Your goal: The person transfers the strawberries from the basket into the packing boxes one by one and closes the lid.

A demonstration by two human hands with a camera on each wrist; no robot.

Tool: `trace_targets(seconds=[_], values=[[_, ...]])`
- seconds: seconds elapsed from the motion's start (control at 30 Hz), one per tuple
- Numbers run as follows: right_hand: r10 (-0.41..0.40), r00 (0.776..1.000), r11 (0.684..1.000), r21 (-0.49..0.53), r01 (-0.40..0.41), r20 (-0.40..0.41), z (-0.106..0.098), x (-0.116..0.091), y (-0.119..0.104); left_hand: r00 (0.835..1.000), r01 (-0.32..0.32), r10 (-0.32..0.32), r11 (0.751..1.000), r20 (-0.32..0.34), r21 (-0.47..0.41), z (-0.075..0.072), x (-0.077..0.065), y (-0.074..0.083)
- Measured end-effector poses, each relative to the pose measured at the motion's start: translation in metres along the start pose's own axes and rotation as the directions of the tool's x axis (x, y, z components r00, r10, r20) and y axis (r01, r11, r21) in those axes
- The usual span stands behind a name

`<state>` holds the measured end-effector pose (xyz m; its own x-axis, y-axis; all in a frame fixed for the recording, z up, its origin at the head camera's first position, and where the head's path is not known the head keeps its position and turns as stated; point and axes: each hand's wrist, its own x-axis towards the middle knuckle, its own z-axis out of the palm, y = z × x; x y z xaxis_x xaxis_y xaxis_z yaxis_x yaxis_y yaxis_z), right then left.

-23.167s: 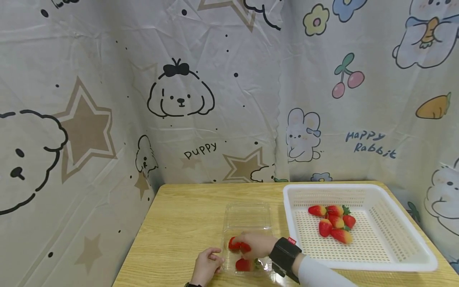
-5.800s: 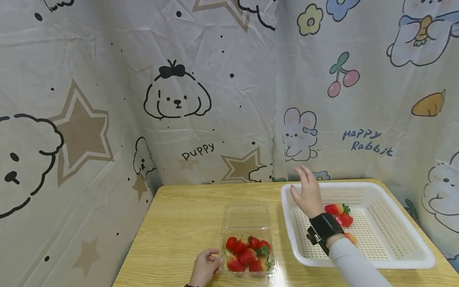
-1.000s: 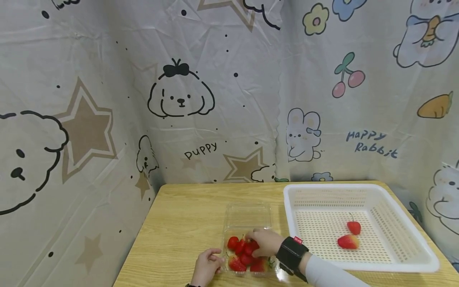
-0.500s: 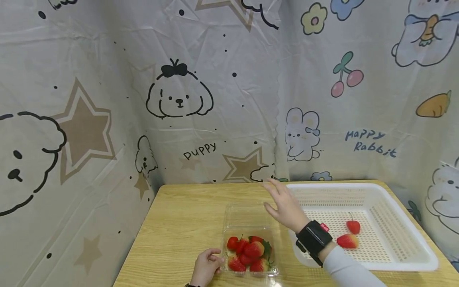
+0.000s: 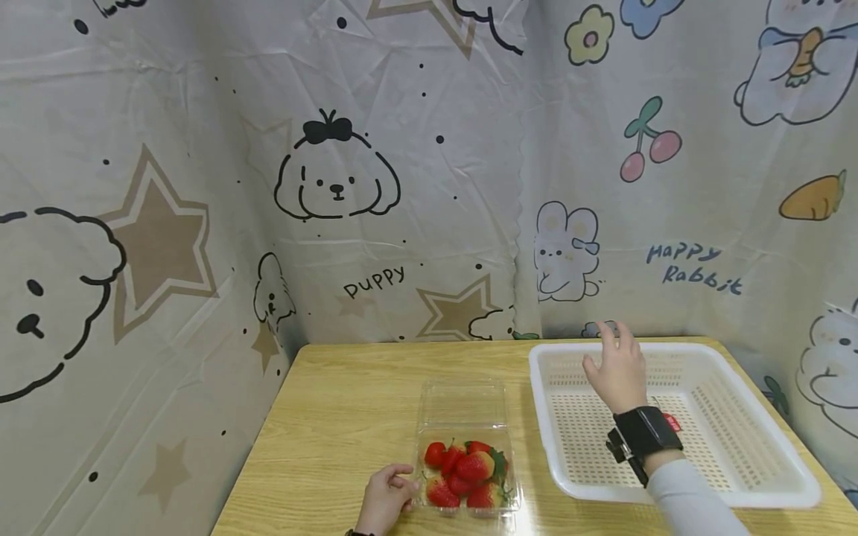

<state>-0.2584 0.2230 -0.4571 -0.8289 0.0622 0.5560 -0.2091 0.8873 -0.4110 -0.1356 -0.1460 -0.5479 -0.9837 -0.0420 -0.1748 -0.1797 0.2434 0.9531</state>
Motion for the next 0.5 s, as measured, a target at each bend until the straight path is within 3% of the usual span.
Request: trace_targets(seconds=[0.1, 0.17, 0.23, 0.33, 0.43, 0.5], values=[[0.142, 0.989, 0.990, -0.011, -0.142, 0.049, -0.006, -0.002, 0.017, 1.000, -0.006, 0.006, 1.000, 0.000, -0.002, 0.000, 0.000, 0.000], [0.251, 0.963, 0.968, -0.028, -0.250, 0.093, -0.009, -0.004, 0.028, 1.000, -0.006, 0.006, 1.000, -0.001, -0.005, 0.000, -0.001, 0.000], [0.360, 0.921, 0.933, -0.055, -0.356, 0.149, -0.011, -0.006, 0.038, 1.000, -0.003, 0.003, 1.000, 0.000, -0.005, 0.000, -0.001, 0.000], [0.495, 0.833, 0.869, -0.112, -0.483, 0.247, -0.011, -0.011, 0.053, 1.000, 0.010, -0.010, 1.000, 0.003, -0.003, 0.000, -0.001, 0.000], [0.559, 0.754, 0.828, -0.189, -0.528, 0.345, -0.012, -0.016, 0.065, 1.000, 0.020, -0.020, 1.000, 0.006, 0.002, 0.000, -0.001, 0.000], [0.569, 0.717, 0.821, -0.245, -0.515, 0.401, -0.013, -0.020, 0.073, 1.000, 0.024, -0.024, 1.000, 0.009, 0.002, -0.001, -0.001, 0.000]])
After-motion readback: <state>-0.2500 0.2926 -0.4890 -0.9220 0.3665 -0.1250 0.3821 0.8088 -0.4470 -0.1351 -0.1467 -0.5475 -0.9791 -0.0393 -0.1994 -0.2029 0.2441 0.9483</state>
